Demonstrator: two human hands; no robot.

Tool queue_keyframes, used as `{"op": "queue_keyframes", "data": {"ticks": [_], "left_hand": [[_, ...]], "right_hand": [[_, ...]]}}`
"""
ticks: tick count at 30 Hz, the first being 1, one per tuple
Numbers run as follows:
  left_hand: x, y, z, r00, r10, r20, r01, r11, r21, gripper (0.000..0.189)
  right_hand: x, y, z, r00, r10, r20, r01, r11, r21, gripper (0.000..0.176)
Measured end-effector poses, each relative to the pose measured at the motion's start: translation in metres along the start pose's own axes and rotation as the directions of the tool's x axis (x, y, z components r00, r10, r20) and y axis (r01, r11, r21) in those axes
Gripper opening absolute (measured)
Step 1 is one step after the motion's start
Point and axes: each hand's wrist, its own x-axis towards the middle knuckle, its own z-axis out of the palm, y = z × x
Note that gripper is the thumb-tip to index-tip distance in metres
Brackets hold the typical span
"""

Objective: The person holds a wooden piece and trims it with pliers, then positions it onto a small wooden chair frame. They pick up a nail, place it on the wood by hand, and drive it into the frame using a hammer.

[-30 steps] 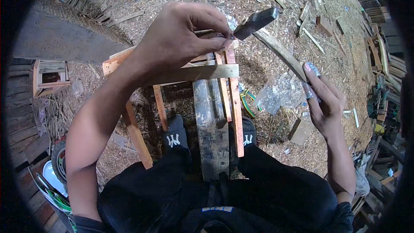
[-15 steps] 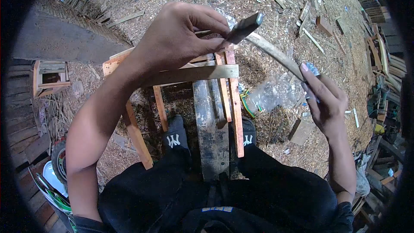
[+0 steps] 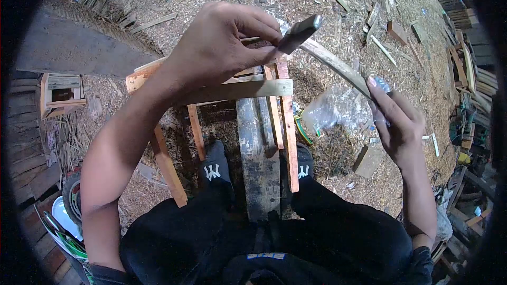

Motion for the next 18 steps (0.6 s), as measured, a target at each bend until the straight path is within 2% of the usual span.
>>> {"op": "queue_keyframes", "data": {"ticks": [2,7,10,13,15,18], "left_hand": [[0.0007,-0.002,0.0009,1.0,-0.004,-0.008,0.004,1.0,-0.021,0.02],[-0.0009,-0.0019,0.0015,0.999,-0.017,-0.03,0.017,1.0,0.001,0.02],[0.0002,-0.0024,-0.0016,1.0,0.001,0.01,-0.001,1.0,0.026,0.019],[-0.0013,-0.0057,-0.0008,1.0,-0.023,-0.01,0.023,1.0,-0.02,0.018],[-0.0021,-0.0042,-0.0023,0.999,0.034,0.009,-0.034,0.999,0.004,0.018],[-0.003,-0.0019,-0.0021,1.0,-0.001,0.006,0.001,1.0,-0.031,0.017]], "right_hand": [[0.0041,-0.0013,0.0006,0.999,-0.041,0.02,0.041,0.999,-0.001,0.055],[0.0019,-0.0033,-0.0067,1.0,0.004,0.024,-0.004,1.0,-0.003,0.054],[0.0042,-0.0045,-0.0021,0.998,0.021,0.061,-0.021,1.0,-0.001,0.055],[0.004,-0.0038,-0.0042,0.998,0.024,0.054,-0.025,1.0,0.019,0.056],[0.0047,-0.0057,-0.0035,0.997,0.062,0.036,-0.062,0.998,-0.002,0.057],[0.0022,-0.0033,-0.0016,0.999,0.022,0.042,-0.022,1.0,0.006,0.057]]}}
